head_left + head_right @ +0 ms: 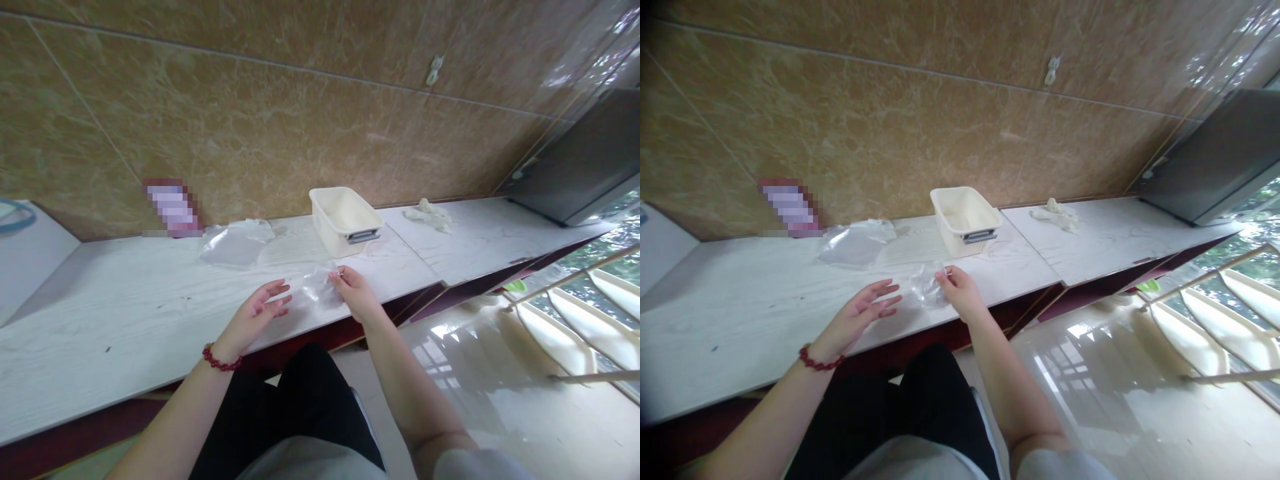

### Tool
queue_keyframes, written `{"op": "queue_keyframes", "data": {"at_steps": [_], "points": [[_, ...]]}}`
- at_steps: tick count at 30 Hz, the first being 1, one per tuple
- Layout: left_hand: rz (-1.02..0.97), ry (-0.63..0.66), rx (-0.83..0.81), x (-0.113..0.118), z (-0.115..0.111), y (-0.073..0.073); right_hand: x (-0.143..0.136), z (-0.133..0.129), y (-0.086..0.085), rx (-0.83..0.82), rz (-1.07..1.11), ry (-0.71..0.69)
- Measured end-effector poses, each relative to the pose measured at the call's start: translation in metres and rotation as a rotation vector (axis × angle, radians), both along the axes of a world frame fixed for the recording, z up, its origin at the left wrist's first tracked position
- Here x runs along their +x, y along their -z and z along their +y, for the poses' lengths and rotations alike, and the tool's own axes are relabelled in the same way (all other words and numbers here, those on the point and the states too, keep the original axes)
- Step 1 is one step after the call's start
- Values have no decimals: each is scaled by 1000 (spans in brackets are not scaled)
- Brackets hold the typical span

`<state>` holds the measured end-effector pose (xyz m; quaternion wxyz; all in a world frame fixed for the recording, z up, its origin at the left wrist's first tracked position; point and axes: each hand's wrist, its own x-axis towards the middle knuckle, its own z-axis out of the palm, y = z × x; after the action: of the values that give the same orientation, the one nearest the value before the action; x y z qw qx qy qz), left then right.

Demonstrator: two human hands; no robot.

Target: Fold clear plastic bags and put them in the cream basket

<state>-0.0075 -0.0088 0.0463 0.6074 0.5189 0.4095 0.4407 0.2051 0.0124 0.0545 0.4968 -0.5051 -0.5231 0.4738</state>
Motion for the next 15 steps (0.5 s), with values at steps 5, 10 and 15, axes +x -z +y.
{"op": "queue_keyframes", "data": {"at_steps": [5,10,15], "points": [[206,-201,162,-41,68,-3,58,66,-59,164,-256,184],[494,-589,399,-85,125,15,75,155,-106,210,-785,190],[741,-639,445,-102,138,32,75,229,-107,61,-993,-46]]}}
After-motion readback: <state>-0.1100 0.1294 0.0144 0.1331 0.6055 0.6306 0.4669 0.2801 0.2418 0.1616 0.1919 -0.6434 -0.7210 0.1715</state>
